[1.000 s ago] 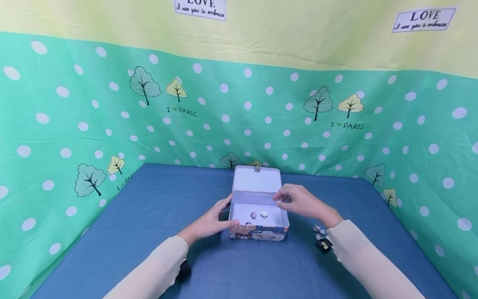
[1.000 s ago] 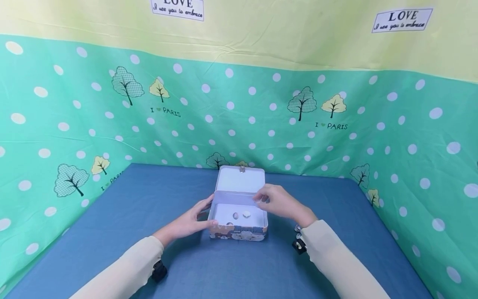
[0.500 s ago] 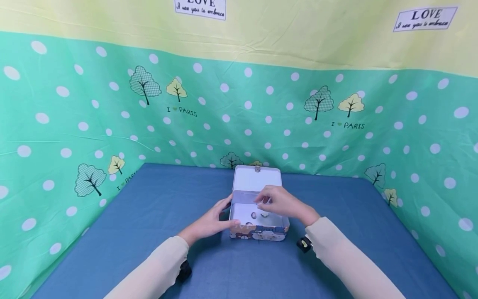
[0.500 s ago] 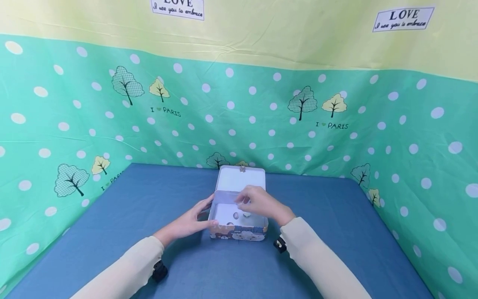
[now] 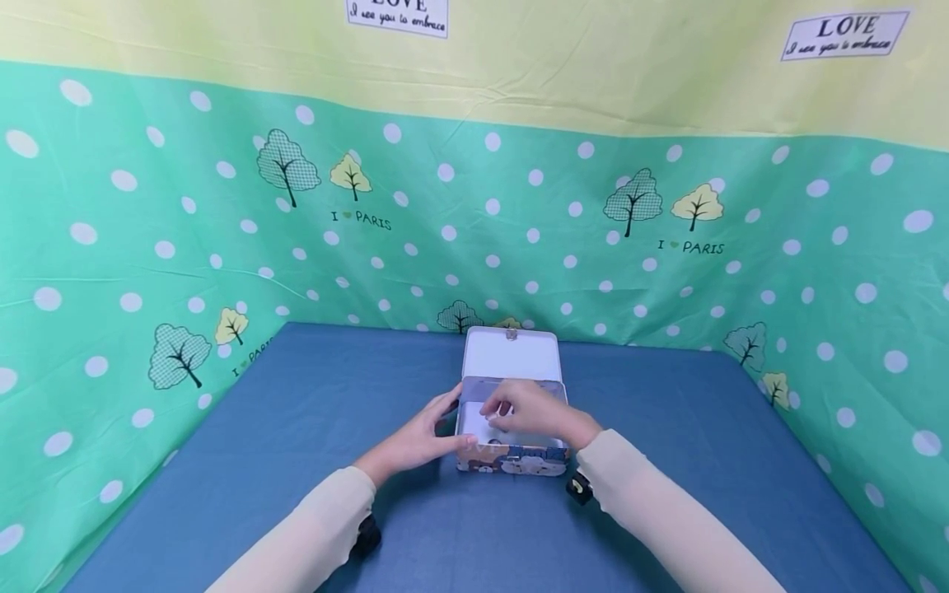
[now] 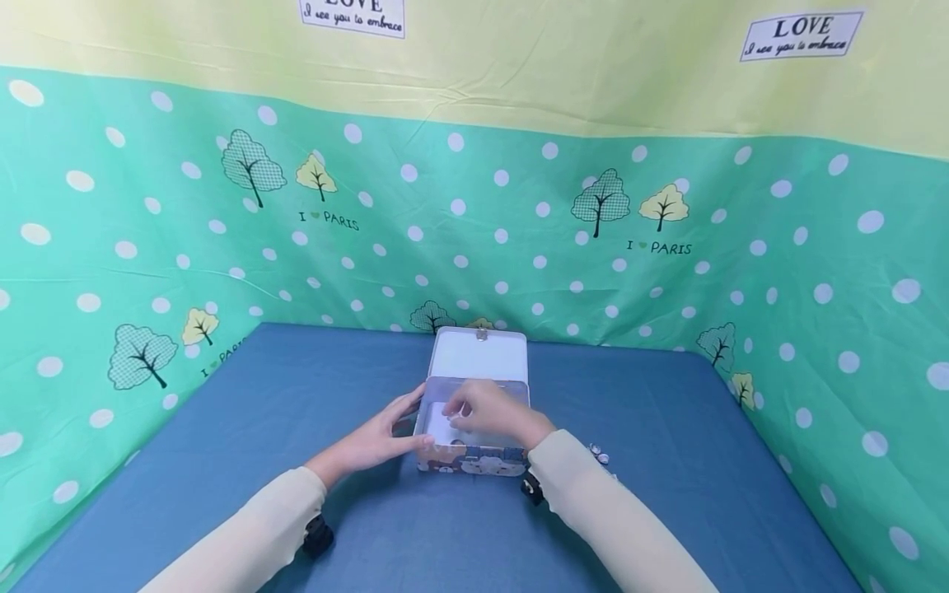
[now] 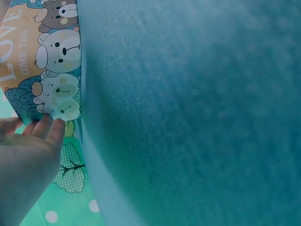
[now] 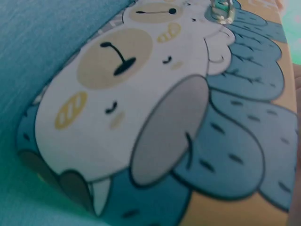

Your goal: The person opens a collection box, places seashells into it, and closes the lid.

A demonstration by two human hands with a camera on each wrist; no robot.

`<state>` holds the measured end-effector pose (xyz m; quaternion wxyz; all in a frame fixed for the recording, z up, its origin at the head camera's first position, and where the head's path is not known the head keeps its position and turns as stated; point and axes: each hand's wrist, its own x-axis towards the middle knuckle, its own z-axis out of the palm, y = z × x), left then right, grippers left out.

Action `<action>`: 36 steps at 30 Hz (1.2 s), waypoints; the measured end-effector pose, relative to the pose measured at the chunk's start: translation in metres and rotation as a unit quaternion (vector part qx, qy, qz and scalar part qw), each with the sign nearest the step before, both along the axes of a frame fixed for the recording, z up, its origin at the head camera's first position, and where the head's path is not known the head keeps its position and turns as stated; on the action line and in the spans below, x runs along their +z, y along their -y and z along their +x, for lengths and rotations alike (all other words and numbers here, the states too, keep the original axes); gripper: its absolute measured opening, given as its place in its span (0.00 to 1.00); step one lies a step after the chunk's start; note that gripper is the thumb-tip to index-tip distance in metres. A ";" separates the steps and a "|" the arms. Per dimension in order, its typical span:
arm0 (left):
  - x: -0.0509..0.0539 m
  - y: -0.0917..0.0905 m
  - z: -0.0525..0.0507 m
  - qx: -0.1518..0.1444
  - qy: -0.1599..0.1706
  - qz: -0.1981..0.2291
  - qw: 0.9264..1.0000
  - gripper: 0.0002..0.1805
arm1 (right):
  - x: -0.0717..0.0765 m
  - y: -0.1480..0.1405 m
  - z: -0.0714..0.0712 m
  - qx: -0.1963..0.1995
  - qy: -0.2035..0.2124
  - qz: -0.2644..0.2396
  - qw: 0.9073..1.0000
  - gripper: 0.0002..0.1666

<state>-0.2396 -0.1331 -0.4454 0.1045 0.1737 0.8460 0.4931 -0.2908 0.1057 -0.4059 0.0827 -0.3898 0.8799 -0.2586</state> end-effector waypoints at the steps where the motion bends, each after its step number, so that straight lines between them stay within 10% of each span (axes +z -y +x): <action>1: 0.000 0.000 0.000 0.000 0.002 -0.001 1.000 0.51 | 0.000 0.001 0.000 -0.001 0.003 0.000 1.000 0.11; 36: -0.005 0.001 -0.003 -0.001 -0.016 0.005 1.000 0.51 | 0.025 -0.047 0.016 -0.017 -0.021 -0.024 0.999 0.12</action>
